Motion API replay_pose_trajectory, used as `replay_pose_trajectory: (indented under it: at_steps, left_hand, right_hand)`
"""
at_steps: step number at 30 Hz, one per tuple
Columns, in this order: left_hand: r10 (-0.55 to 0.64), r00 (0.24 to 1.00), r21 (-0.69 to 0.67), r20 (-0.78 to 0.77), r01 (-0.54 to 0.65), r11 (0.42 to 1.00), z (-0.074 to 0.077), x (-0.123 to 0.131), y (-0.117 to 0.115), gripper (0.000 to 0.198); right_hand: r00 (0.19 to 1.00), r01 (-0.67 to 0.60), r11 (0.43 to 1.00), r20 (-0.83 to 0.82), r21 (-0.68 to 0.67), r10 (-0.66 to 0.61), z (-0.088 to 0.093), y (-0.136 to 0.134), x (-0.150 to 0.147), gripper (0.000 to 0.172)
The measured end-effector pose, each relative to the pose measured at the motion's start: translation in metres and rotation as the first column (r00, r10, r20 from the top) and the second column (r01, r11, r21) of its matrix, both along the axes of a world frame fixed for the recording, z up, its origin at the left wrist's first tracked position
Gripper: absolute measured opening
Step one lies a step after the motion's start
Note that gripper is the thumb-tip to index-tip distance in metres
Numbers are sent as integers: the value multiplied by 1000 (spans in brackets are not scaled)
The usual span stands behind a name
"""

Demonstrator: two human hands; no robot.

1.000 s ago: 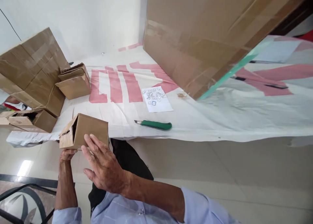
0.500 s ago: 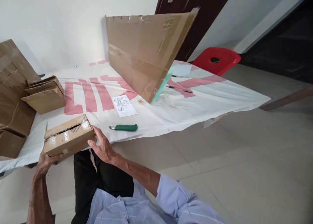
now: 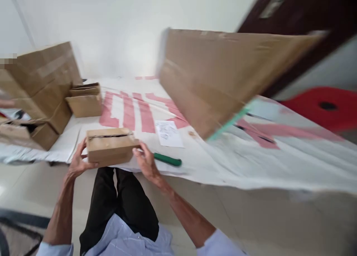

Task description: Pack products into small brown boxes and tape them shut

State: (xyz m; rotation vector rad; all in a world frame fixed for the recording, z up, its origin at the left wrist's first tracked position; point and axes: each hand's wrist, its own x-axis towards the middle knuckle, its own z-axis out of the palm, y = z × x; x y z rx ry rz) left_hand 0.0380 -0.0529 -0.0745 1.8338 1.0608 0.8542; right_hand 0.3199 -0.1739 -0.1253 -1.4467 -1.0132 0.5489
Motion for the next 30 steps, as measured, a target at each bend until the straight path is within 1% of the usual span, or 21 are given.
replay_pose_trajectory:
  at_steps: [1,3,4,5,6,8,9,11,12,14,16,17,19,21,23,27,30]
  left_hand:
    - [-12,1000,31,10,12,999,0,4,-5,127]
    - [-15,1000,94,16,13,995,0,12,-12,124]
    - [-8,1000,129,17,6,992,0,16,-15,121]
    - [-2,1000,163,17,-1,987,0,20,-18,117]
    - [3,1000,193,18,-7,981,0,24,-21,115]
    - [11,1000,238,19,-15,971,-1,31,-27,112]
    - [13,1000,250,19,-17,968,0,35,-30,112]
    - [21,1000,267,12,-23,963,1,42,-34,110]
    - [28,1000,275,6,-28,961,3,46,-35,109]
    - [44,999,294,-8,-40,955,6,52,-39,107]
    - [52,998,312,-21,-43,949,9,57,-41,105]
    - [52,998,320,-25,-41,947,10,58,-42,105]
    - [50,998,335,-32,-36,942,12,61,-44,104]
    - [47,998,345,-33,-33,938,13,63,-46,101]
    - [47,998,351,-29,-34,936,13,64,-47,99]
    - [52,998,350,-24,-40,936,11,66,-48,101]
    - [46,999,335,-27,-34,942,9,65,-49,103]
  right_hand:
    - [998,42,999,44,7,-42,6,-1,7,62]
    - [976,116,989,176,96,-132,29,1,20,56]
    - [953,111,980,261,164,-152,44,1,23,52]
    - [921,78,968,354,240,-161,61,1,23,46]
    - [878,15,951,451,310,-161,79,1,21,41]
    - [758,-162,908,637,387,-136,112,2,10,31]
    - [684,-254,887,720,386,-117,126,3,2,29]
    - [510,-399,864,857,308,-71,146,10,-14,28]
    - [414,-442,862,909,248,-49,152,14,-22,28]
    - [218,-468,876,976,114,-11,158,25,-35,27]
    - [49,-435,900,998,-10,35,158,36,-43,24]
    - [-17,-408,911,998,-65,64,158,40,-46,22]
    - [-107,-344,925,985,-163,133,158,48,-48,20]
    - [-159,-288,929,968,-234,194,158,52,-48,22]
    - [-189,-251,928,954,-275,232,159,53,-47,25]
    - [-215,-220,927,942,-303,257,159,52,-48,27]
    - [-229,-230,922,938,-310,259,157,51,-50,26]
